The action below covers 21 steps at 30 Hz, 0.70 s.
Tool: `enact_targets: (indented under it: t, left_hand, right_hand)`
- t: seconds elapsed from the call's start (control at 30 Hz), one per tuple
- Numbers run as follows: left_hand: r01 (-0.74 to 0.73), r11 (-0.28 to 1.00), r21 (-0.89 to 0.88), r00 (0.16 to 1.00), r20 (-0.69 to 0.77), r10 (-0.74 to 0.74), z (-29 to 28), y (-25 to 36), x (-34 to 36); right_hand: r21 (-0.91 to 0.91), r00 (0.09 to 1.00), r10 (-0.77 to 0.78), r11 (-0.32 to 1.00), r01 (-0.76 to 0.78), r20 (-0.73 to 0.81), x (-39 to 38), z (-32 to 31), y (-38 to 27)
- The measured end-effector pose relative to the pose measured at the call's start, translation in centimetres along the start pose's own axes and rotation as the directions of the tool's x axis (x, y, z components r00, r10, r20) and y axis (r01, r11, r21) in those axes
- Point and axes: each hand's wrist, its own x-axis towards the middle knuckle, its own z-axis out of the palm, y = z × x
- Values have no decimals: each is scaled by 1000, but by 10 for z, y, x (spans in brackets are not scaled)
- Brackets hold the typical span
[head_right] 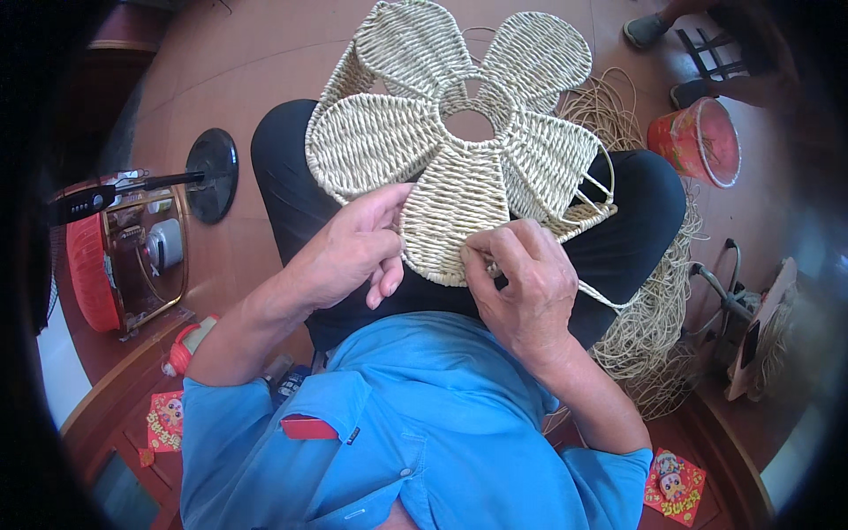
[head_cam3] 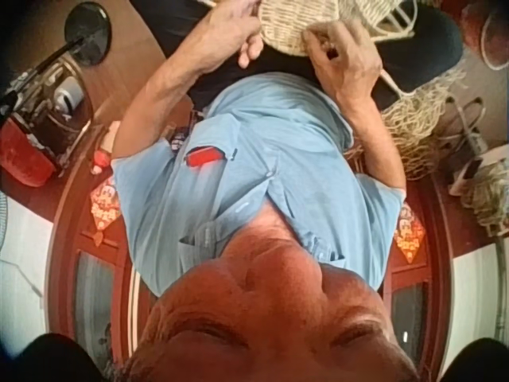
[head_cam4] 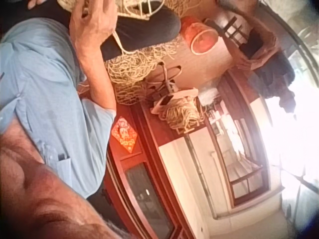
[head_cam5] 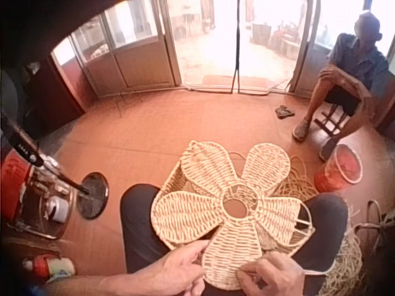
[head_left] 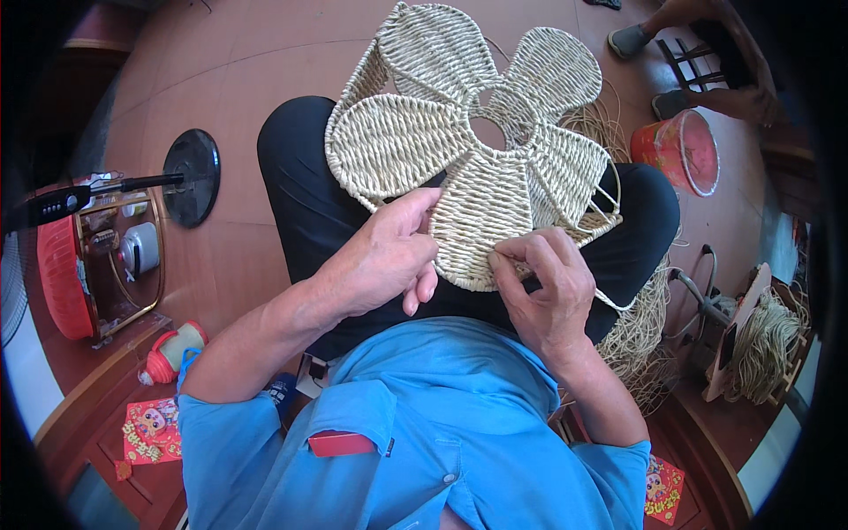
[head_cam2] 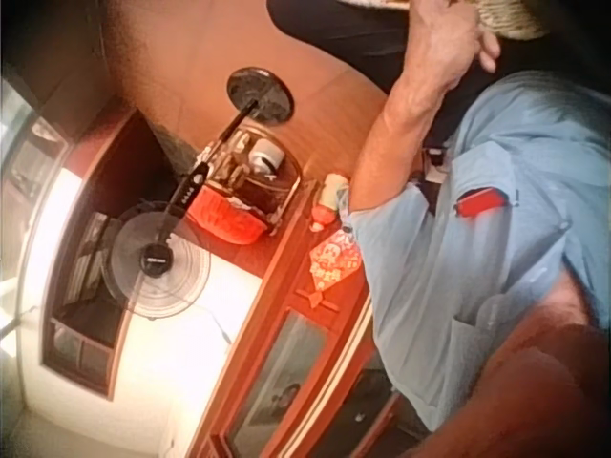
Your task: Weaving a decorative flower shape using straw or grass materials.
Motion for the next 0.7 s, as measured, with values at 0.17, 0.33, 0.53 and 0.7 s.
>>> enact_targets:
  t: [0.17, 0.33, 0.53, 0.7]
  left_hand:
    - [-26, 999, -44, 999, -43, 25, 3, -2, -1]
    - [5, 992, -125, 1000, -26, -8, -4, -2, 0]
    - [11, 991, -133, 998, -58, -19, -3, -6, -2]
    - [-21, 999, -38, 999, -44, 19, -1, -4, -11]
  right_hand:
    - [-99, 991, -132, 986, 131, 1, 6, 1, -7]
    - [-68, 983, -175, 982, 178, 45, 13, 11, -12]
    - [-43, 981, -145, 987, 152, 131, 23, 16, -18]
    - [-26, 977, -142, 989, 148, 159, 27, 13, -19]
